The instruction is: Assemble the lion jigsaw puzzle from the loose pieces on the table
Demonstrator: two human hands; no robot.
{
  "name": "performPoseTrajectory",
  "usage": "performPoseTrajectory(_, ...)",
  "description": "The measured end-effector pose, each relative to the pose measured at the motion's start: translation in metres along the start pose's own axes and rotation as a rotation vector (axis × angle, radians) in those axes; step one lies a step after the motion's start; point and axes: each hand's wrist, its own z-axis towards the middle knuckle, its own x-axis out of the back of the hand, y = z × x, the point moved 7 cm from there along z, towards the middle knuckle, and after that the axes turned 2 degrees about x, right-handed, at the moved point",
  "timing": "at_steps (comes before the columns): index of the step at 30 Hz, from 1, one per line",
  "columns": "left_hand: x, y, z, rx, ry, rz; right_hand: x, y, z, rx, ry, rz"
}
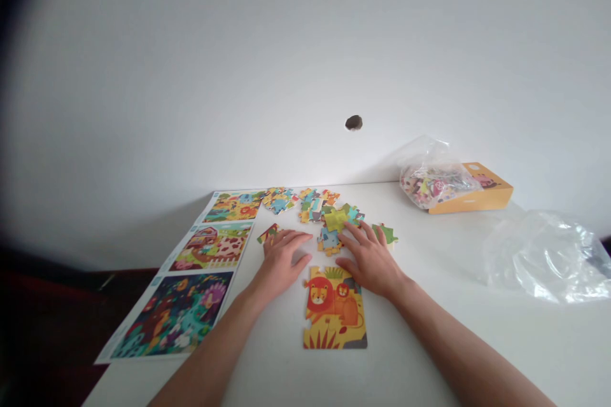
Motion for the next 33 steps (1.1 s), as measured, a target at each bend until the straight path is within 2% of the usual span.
performPoseTrajectory(5,0.003,-0.004,-0.001,0.046,0.086,0.076,0.005,0.008,0.0,-0.079,0.087,-0.026)
performPoseTrajectory(8,0.01,-0.018,-0.004,0.207,0.206,0.21,0.011,0.009,0.0,-0.103,0.142,-0.037)
performPoseTrajectory(11,0.013,-0.032,-0.005,0.309,0.228,0.271,0.013,0.013,0.0,-0.133,0.184,-0.019)
performPoseTrajectory(14,0.007,-0.03,-0.001,0.197,0.174,0.176,0.01,0.016,0.0,-0.133,0.196,0.044)
performPoseTrajectory(18,-0.001,-0.009,0.001,-0.024,0.099,-0.02,0.005,0.017,0.001,-0.106,0.207,0.129)
performPoseTrajectory(22,-0.007,0.012,-0.004,-0.16,-0.015,-0.05,0.004,0.014,0.002,-0.095,0.227,0.17)
performPoseTrajectory(27,-0.008,0.02,-0.007,-0.187,-0.072,-0.001,0.007,0.016,0.004,-0.125,0.265,0.195)
performPoseTrajectory(33,-0.006,0.01,-0.002,-0.119,-0.032,-0.022,0.011,0.037,-0.001,-0.311,0.277,0.043)
